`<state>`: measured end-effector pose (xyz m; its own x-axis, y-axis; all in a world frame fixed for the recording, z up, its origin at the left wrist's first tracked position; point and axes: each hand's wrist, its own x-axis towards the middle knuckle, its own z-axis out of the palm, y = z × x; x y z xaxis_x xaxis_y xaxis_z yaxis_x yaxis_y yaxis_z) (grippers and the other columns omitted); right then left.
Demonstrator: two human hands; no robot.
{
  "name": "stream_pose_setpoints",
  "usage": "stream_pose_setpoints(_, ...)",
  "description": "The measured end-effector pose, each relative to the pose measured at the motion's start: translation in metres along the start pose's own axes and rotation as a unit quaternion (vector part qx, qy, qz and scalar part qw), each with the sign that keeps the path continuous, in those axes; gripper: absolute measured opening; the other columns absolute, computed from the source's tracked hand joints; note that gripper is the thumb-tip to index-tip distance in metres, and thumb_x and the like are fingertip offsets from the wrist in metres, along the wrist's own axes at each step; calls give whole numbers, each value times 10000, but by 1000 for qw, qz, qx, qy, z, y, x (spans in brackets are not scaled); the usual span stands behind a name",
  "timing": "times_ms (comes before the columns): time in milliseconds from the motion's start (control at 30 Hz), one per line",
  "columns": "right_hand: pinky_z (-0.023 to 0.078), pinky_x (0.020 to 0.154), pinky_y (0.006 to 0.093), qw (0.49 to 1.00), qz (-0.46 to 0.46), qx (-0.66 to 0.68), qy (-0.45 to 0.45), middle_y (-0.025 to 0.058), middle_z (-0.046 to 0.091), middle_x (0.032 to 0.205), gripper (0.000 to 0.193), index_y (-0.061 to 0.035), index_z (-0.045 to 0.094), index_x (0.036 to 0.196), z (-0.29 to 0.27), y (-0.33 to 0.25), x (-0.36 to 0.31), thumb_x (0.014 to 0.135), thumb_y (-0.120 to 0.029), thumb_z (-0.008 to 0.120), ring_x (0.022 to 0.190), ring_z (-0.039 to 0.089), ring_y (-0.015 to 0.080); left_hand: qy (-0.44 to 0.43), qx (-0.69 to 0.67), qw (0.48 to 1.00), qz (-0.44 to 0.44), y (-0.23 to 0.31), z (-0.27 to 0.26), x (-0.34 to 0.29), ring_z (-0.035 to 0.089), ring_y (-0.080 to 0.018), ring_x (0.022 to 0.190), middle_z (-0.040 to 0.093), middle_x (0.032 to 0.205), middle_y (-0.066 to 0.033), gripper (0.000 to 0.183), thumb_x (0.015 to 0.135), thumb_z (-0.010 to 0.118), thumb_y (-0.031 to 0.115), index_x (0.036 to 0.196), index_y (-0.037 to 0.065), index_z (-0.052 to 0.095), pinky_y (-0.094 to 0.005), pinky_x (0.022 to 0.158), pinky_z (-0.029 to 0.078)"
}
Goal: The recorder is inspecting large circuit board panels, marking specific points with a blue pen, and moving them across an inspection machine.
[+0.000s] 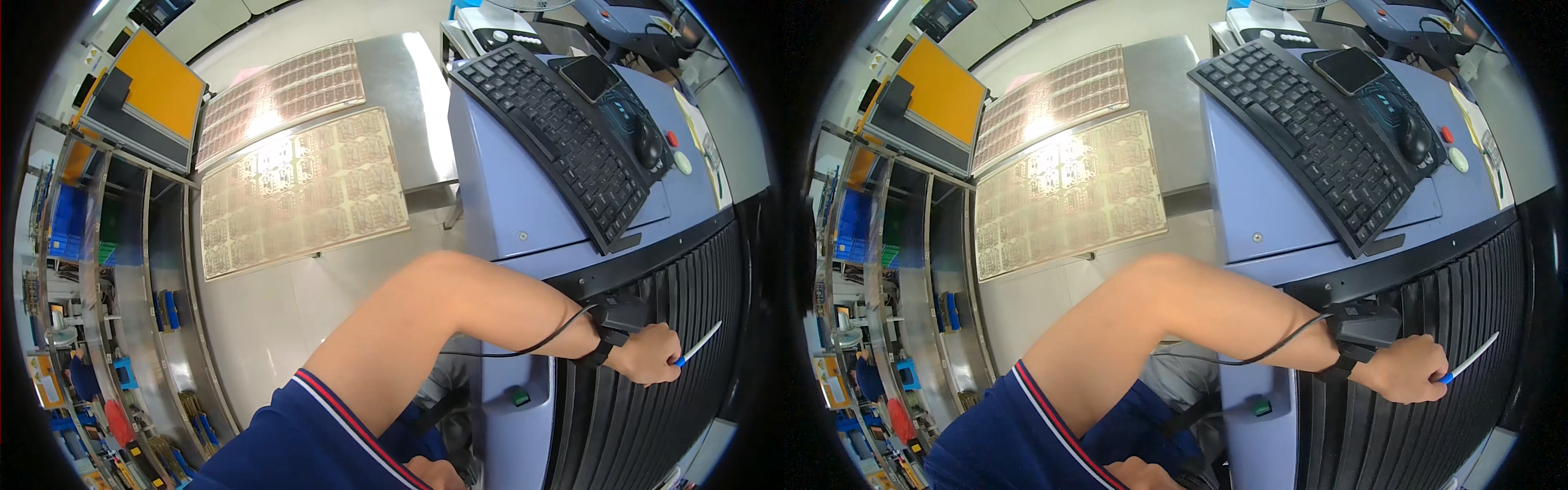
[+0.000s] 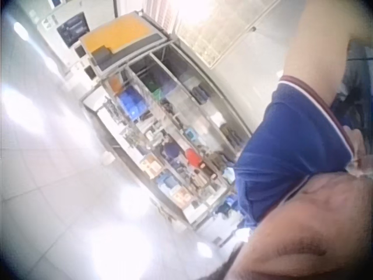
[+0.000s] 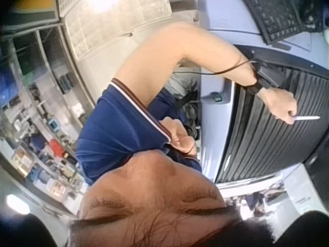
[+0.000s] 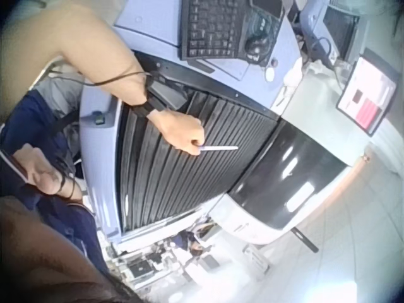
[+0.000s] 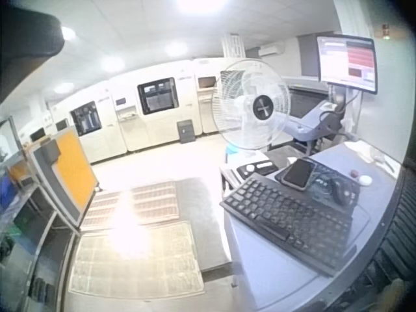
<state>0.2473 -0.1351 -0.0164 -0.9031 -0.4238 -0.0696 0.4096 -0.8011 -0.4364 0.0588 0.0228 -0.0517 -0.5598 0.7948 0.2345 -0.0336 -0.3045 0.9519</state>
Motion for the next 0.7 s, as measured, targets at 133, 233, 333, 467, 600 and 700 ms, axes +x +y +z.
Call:
stream_pose_setpoints(133, 238, 424, 358, 999, 10, 54, -3, 42, 442, 472, 518, -94, 431, 542, -3, -3, 3, 882, -449, 594, 395, 373, 199, 13, -18, 1000, 3, -11, 9, 5, 640, -223, 483, 619, 518, -110, 259, 799, 624, 153, 601, -15, 631, -348, 545, 516)
stream_pose_setpoints(233, 256, 423, 356, 997, 0, 83, -8, 47, 463, 476, 516, -94, 442, 541, -1, -3, -1, 892, -444, 588, 398, 399, 195, -6, -3, 1000, 2, -7, 19, 10, 647, -228, 492, 615, 506, -109, 257, 796, 612, 158, 600, -7, 641, -351, 548, 520)
stream_pose_setpoints(333, 293, 421, 353, 997, 55, -46, -25, 35, 438, 438, 613, -102, 398, 499, 1, -13, 9, 907, -532, 553, 383, 413, 197, 24, 4, 999, 46, -6, 11, 6, 644, -247, 496, 612, 511, -116, 258, 802, 621, 169, 635, -24, 657, -362, 550, 520)
stream_pose_setpoints(467, 428, 616, 328, 977, -104, 112, -148, 113, 625, 744, 560, -33, 585, 756, -23, 45, -13, 983, -522, 434, 639, 577, 219, 14, 8, 1000, 17, -6, 4, 1, 637, -270, 511, 611, 533, -142, 256, 809, 636, 172, 657, -33, 657, -370, 553, 510)
stream_pose_setpoints(600, 386, 700, 333, 993, -52, 76, -74, 121, 547, 873, 478, -29, 501, 872, -29, 35, -23, 994, -484, 421, 761, 521, 223, 1, -2, 1000, 6, -3, 2, 1, 643, -289, 536, 612, 546, -148, 256, 809, 635, 185, 666, -26, 660, -385, 564, 507)
stream_pose_setpoints(700, 354, 762, 336, 993, -55, 86, -60, 127, 488, 969, 432, -26, 437, 958, -28, 30, -21, 1003, -455, 412, 853, 479, 226, -9, 5, 1000, 9, 4, -3, -1, 631, -283, 516, 608, 548, -153, 268, 818, 627, 194, 690, -38, 670, -383, 552, 497)
